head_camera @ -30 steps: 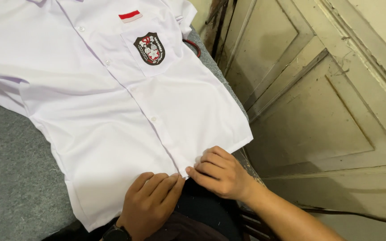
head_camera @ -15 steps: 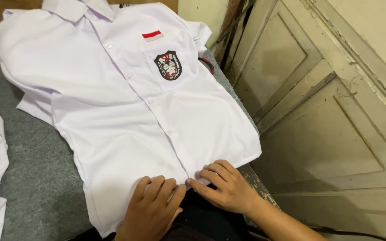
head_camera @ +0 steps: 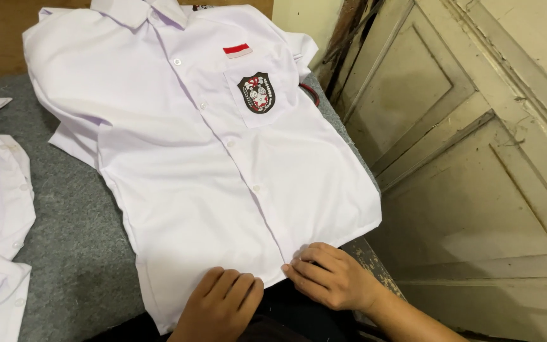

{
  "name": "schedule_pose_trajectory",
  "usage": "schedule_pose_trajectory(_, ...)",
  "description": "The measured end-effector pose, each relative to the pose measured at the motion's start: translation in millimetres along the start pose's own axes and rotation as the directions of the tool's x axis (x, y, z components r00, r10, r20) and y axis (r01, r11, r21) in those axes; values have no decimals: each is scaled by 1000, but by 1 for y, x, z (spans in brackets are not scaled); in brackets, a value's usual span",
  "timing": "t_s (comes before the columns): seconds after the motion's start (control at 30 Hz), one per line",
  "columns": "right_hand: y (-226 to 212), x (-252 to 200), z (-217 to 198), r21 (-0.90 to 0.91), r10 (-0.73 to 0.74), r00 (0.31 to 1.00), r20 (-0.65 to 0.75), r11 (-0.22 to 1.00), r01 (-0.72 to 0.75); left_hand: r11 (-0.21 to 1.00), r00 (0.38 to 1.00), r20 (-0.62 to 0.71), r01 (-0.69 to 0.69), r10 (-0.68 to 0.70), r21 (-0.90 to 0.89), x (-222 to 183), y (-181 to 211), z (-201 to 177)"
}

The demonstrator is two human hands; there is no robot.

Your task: Trimming loose threads from white shirts with scissors and folding them neatly for packing.

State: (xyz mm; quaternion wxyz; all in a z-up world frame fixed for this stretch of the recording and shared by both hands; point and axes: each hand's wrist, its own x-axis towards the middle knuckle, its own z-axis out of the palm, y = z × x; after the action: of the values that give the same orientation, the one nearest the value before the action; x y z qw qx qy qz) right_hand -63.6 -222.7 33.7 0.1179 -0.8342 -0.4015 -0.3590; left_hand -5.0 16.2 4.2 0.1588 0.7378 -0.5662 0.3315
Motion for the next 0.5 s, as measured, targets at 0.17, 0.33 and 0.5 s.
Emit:
schedule_pose_trajectory(0.17, -1, 2, -3, -13, -3, 1000, 16, 1000, 3, 976, 994, -38, 104, -99, 189, 18, 6, -3)
schedule_pose_trajectory(0.33, 1, -10, 0, 13, 19, 1000, 7, 1000, -19, 955, 989, 13, 137, -146, 265, 32, 11, -1)
schedule_pose_trajectory(0.5, 3, -6, -6, 200, 130, 988, -82, 973, -112, 994, 997, 68, 37, -44, 99, 39, 12, -2)
